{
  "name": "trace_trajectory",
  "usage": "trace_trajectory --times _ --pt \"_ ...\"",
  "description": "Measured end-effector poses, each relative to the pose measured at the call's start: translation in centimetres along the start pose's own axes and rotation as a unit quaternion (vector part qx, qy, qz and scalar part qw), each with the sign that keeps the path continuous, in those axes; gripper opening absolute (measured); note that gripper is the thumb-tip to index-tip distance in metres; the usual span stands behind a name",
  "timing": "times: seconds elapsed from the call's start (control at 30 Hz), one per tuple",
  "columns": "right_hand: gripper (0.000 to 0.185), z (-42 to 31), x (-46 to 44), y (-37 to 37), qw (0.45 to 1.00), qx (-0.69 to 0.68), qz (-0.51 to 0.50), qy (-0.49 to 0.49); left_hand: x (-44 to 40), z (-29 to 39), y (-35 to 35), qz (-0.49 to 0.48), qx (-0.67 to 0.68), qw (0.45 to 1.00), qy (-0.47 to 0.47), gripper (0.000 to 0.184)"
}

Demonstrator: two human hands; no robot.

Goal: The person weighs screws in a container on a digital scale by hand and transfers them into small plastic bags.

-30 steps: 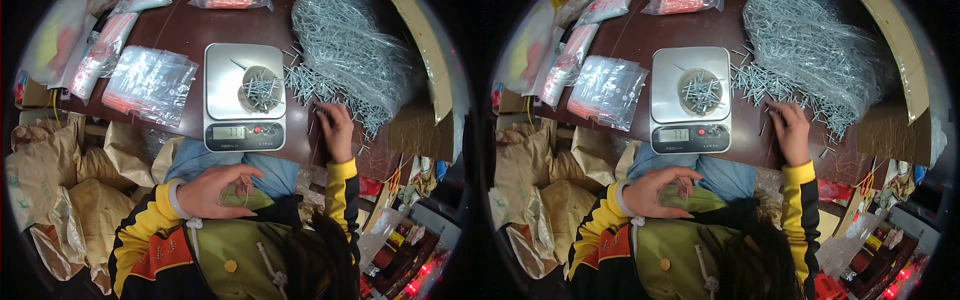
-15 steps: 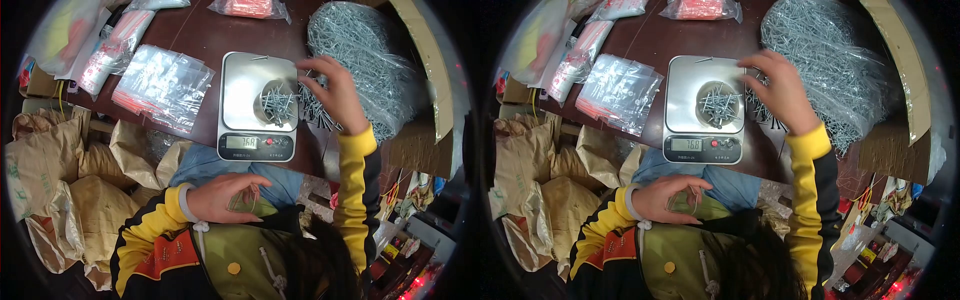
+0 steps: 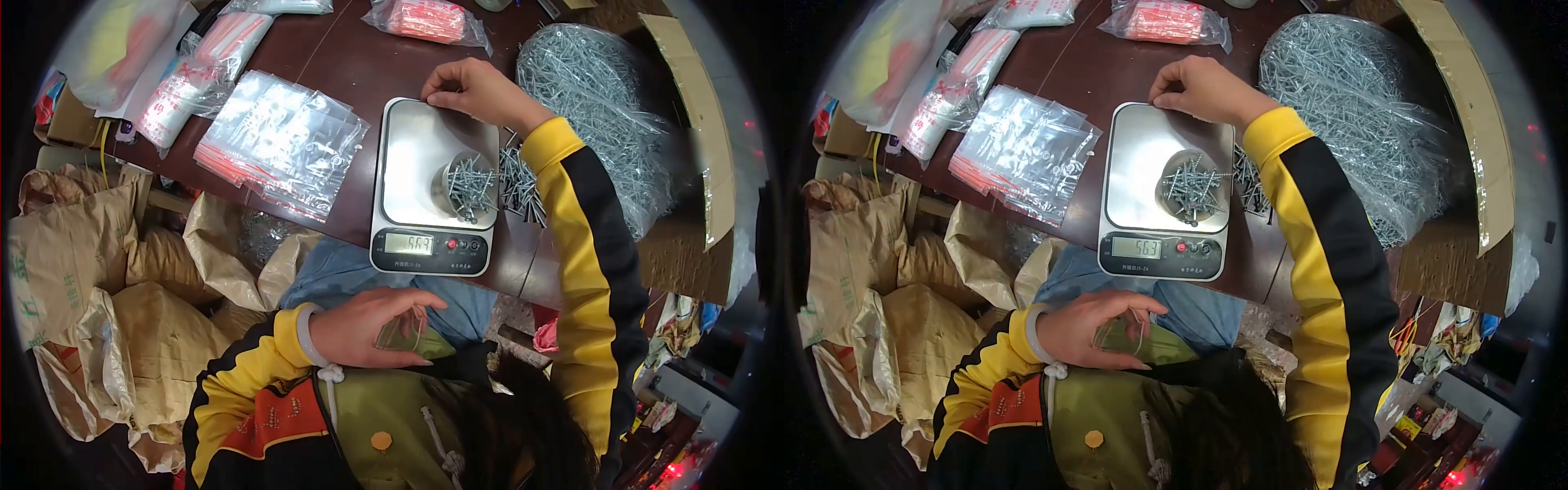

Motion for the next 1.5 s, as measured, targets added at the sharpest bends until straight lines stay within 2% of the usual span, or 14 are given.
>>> trace_trajectory --times 0.13,0.43,0.53,0.73,0.83,0.93,1.03,1.13,1.17,1.27,1.3,1.4,1.43,1.5 --pt "0.014 0.8 -0.8 0.6 0.998 -0.007 -0.056 0.029 0.1 0.2 -0.2 0.002 0.0 1.0 -0.004 0.066" --pt "0.013 2.4 -1.4 2.0 0.973 -0.195 -0.116 0.039 0.1 0.2 -0.3 0.0 0.008 1.0 -0.012 0.066" --pt "0.015 3.3 -1.8 1.5 0.981 -0.178 -0.071 0.004 0.2 0.2 -0.6 0.002 0.011 0.999 -0.032 0.068" --pt "0.019 1.8 3.6 -3.9 0.976 -0.186 0.115 0.002 0.4 -0.1 -1.1 0.025 0.02 0.999 -0.022 0.073" --pt "0.022 -1.0 8.4 -2.9 0.96 -0.274 0.061 -0.014 0.3 -0.1 -1.3 0.036 0.031 0.999 -0.014 0.075" --pt "0.026 -3.4 12.9 -3.1 0.983 -0.124 0.131 -0.04 0.1 0.0 -1.4 0.042 0.032 0.999 -0.006 0.076" --pt "0.035 -0.5 16.1 -4.1 0.964 -0.174 0.203 -0.003 0.3 0.4 -2.0 0.061 0.019 0.998 -0.009 0.075" --pt "0.049 0.7 18.4 -3.1 0.957 -0.124 0.261 0.004 0.7 0.9 -3.1 0.095 0.0 0.995 0.011 0.073" --pt "0.066 1.3 18.8 -2.0 0.965 -0.112 0.236 0.032 0.9 1.2 -3.7 0.105 -0.006 0.994 0.018 0.073" --pt "0.074 1.4 20.2 0.1 0.96 -0.073 0.271 0.022 1.5 2.6 -5.9 0.166 -0.003 0.986 0.035 0.074" --pt "0.088 2.0 20.2 1.2 0.966 -0.071 0.247 0.042 1.8 2.7 -6.6 0.195 0.003 0.98 0.031 0.074" --pt "0.101 1.7 20.5 3.2 0.953 0.083 0.28 0.08 2.7 3.1 -8.2 0.244 -0.01 0.969 0.044 0.074" --pt "0.112 1.9 20.2 4.2 0.952 0.104 0.273 0.098 2.9 3.1 -8.6 0.252 -0.013 0.966 0.05 0.074" --pt "0.112 1.4 20.1 5.1 0.941 0.143 0.279 0.124 3.2 3.3 -9.1 0.261 -0.022 0.963 0.066 0.074"
Point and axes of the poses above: each hand's wrist, its own x-axis away from the middle knuckle, its own y-axis out of the palm, z = x × y, the point moved 10 cm from there along -x, towards the middle knuckle, and after that the axes turned 11 degrees about y, right-handed, at the moved point
